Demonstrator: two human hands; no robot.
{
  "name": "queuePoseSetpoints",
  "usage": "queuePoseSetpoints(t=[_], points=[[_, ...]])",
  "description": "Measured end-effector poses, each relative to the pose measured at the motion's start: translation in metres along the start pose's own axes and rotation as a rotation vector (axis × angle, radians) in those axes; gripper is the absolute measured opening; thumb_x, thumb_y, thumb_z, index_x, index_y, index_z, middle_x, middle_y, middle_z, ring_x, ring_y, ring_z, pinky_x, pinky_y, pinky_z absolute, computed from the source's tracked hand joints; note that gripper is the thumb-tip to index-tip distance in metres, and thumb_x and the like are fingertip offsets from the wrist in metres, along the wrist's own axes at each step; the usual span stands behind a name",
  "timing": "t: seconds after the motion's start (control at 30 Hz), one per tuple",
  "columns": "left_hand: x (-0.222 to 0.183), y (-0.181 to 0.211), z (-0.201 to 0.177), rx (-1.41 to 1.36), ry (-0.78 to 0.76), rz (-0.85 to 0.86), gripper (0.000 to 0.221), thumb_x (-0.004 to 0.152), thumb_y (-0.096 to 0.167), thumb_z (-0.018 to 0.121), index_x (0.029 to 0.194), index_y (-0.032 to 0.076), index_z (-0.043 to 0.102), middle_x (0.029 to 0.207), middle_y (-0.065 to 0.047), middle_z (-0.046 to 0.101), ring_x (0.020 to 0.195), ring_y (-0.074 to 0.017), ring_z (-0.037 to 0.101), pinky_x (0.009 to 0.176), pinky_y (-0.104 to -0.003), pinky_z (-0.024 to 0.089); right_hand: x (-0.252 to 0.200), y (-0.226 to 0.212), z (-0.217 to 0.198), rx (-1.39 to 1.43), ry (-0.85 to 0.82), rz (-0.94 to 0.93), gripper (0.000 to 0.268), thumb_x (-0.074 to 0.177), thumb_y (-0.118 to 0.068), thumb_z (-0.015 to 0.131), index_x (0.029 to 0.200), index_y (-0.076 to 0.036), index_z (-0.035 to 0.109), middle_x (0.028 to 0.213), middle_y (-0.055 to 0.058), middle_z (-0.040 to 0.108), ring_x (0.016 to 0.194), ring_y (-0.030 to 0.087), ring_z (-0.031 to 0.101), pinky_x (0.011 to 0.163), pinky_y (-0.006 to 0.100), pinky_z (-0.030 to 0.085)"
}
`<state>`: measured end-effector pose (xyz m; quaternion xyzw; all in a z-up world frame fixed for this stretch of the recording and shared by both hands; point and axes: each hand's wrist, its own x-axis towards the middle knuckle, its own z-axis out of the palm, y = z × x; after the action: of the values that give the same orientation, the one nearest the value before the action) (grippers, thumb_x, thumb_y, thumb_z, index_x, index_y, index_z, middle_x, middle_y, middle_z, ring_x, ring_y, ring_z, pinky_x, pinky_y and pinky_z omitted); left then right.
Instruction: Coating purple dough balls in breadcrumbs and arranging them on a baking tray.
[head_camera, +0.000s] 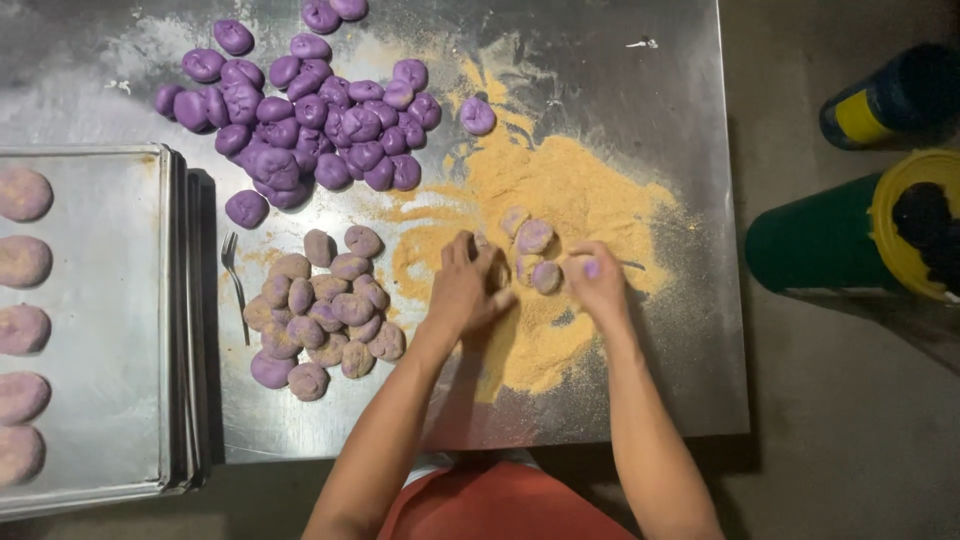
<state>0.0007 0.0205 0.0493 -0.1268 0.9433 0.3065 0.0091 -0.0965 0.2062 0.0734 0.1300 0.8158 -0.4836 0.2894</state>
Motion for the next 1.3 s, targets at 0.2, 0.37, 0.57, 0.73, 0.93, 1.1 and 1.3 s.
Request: queuePoseSetpoints(t=[0.2, 0.37, 0.57, 0.73, 0.93, 1.1, 1.3], points=[[0.001, -0.010, 0.035, -0.029, 0.085, 0.012, 0.048, 0.076, 0.001, 0.072, 0.122, 0.008, 0.062, 0.145, -0.025, 0.041, 0.122, -0.0484, 0.049, 0.091, -0.049, 0.055, 0.007, 0.030, 0.029, -0.731, 0.054, -0.680, 0.063, 0.075, -0.031, 0.090, 0.124, -0.005, 0.059, 0.126, 0.016, 0.062, 0.110, 0.032, 0.062, 0.089, 0.050, 0.054], [-0.002, -0.010, 0.013, -0.344, 0.164, -0.061, 0.043, 0.086, 0.013, 0.073, 0.126, 0.004, 0.058, 0.132, -0.023, 0.049, 0.107, -0.0432, 0.062, 0.092, -0.047, 0.055, 0.001, 0.041, 0.018, -0.593, 0.016, -0.451, 0.046, 0.090, -0.019, 0.077, 0.134, -0.015, 0.063, 0.128, 0.007, 0.066, 0.113, 0.028, 0.067, 0.094, 0.045, 0.056], [-0.009, -0.025, 0.042, -0.452, 0.243, 0.022, 0.048, 0.084, 0.012, 0.073, 0.129, 0.004, 0.059, 0.128, -0.025, 0.047, 0.107, -0.0437, 0.061, 0.090, -0.046, 0.053, -0.002, 0.035, 0.041, -0.416, 0.051, -0.887, 0.053, 0.087, -0.001, 0.072, 0.137, -0.010, 0.060, 0.138, 0.015, 0.056, 0.122, 0.034, 0.060, 0.099, 0.039, 0.054], [-0.010, -0.036, 0.043, -0.469, 0.355, 0.149, 0.046, 0.083, 0.006, 0.069, 0.128, 0.005, 0.060, 0.132, -0.023, 0.049, 0.112, -0.0435, 0.061, 0.092, -0.045, 0.054, 0.016, 0.034, 0.070, -0.750, 0.045, -1.123, 0.073, 0.074, 0.008, 0.067, 0.145, -0.004, 0.056, 0.143, 0.019, 0.054, 0.126, 0.036, 0.057, 0.102, 0.048, 0.050], [-0.008, -0.053, 0.029, -0.299, 0.357, 0.030, 0.047, 0.085, 0.006, 0.069, 0.131, 0.010, 0.062, 0.124, -0.015, 0.059, 0.118, -0.0363, 0.062, 0.103, -0.043, 0.054, -0.053, -0.033, 0.027, -0.525, -0.228, -0.240, 0.022, 0.108, -0.019, 0.058, 0.120, -0.003, 0.066, 0.118, 0.020, 0.068, 0.105, 0.036, 0.069, 0.087, 0.049, 0.062], [0.004, -0.023, 0.041, 0.077, 0.083, 0.126, 0.061, 0.082, 0.012, 0.072, 0.140, 0.005, 0.053, 0.134, -0.026, 0.049, 0.123, -0.0477, 0.046, 0.090, -0.048, 0.056, -0.025, 0.053, 0.036, -0.903, -0.140, -0.759, 0.055, 0.087, 0.003, 0.066, 0.141, 0.000, 0.053, 0.137, 0.025, 0.047, 0.107, 0.034, 0.065, 0.083, 0.039, 0.061], [-0.010, -0.003, 0.000, 0.077, 0.106, 0.148, 0.064, 0.078, 0.020, 0.072, 0.137, 0.004, 0.052, 0.133, -0.028, 0.053, 0.118, -0.0496, 0.052, 0.074, -0.055, 0.050, -0.027, 0.081, 0.045, -1.132, 0.003, -0.885, 0.067, 0.081, 0.003, 0.070, 0.144, -0.012, 0.055, 0.133, 0.014, 0.053, 0.119, 0.030, 0.062, 0.095, 0.043, 0.058]])
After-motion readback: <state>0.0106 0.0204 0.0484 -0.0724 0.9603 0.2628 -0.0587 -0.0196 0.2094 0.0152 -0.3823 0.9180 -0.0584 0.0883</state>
